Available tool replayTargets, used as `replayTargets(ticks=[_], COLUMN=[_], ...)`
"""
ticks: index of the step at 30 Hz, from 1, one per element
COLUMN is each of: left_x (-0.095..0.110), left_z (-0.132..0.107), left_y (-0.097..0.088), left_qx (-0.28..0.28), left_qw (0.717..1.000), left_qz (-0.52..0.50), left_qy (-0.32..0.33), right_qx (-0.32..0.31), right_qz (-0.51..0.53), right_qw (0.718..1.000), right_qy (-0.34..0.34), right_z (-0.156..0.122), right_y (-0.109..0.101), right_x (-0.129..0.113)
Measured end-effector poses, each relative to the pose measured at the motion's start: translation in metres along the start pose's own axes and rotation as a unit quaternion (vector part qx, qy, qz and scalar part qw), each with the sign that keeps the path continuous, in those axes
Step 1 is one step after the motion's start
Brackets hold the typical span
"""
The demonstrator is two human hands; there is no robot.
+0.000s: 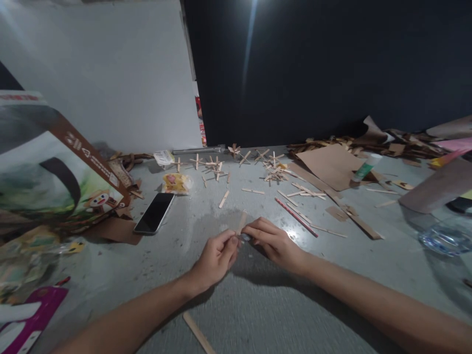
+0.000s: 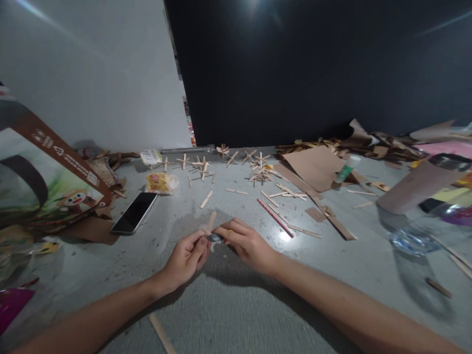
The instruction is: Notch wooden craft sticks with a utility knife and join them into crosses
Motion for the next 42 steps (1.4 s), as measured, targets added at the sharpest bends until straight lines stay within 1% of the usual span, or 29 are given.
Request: replayTargets(ticks=[5, 9, 12, 16, 22, 25, 30, 36, 42], left_x=[-0.0005, -0.0040, -0.0056, -0.0028, -0.0063, -0.0081, -0.0025, -0.0026, -0.0005], left_z=[0.0013, 0.0009, -0.0004, -0.0014, 0.0008, 0.0010, -0.0003, 0.0005, 0.0001], left_y=[0.0007, 0.0011, 0.0006, 0.0012, 0.0019, 0.0013, 0.0005, 0.0016, 0.0007], left_qx=[-0.015, -0.033, -0.025, -0.019, -0.035, -0.031, -0.014, -0.043, -0.027], left_qw=[1.000, 0.999, 0.999, 1.000, 0.999, 0.999, 1.000, 0.999, 0.998], left_qz=[0.019, 0.035, 0.030, 0.019, 0.032, 0.025, 0.016, 0.031, 0.042], left_qy=[0.001, -0.008, -0.013, 0.000, 0.008, 0.006, 0.011, 0.012, 0.028], right_qx=[0.011, 0.006, 0.003, 0.002, 0.009, 0.010, 0.012, 0.009, 0.005], right_qz=[0.028, 0.038, 0.038, 0.039, 0.024, 0.027, 0.028, 0.016, 0.028], right_qw=[1.000, 0.999, 0.999, 0.999, 1.000, 0.999, 1.000, 1.000, 1.000], right_qy=[-0.006, -0.009, -0.010, -0.006, -0.016, -0.015, -0.008, -0.015, -0.010], right_z=[0.0004, -0.0006, -0.0012, -0.0010, 0.0002, 0.0007, 0.0009, -0.0009, -0.0013], right_y=[-0.0010, -0.0014, -0.0017, -0.0011, -0.0015, -0.0020, -0.0018, -0.0006, -0.0009], right_x=[0.0001, 0.0027, 0.0044, 0.0040, -0.0014, -0.0015, 0.0003, -0.0002, 0.0006])
Point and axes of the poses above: each hand's wrist, its own z-axis towards the middle knuckle, its own y-axis out of the palm, x = y × z, the point moved 4 cm from there along z, towards the middle knuckle, and after that the axes turned 6 degrees about -x, right-handed, at the moved point
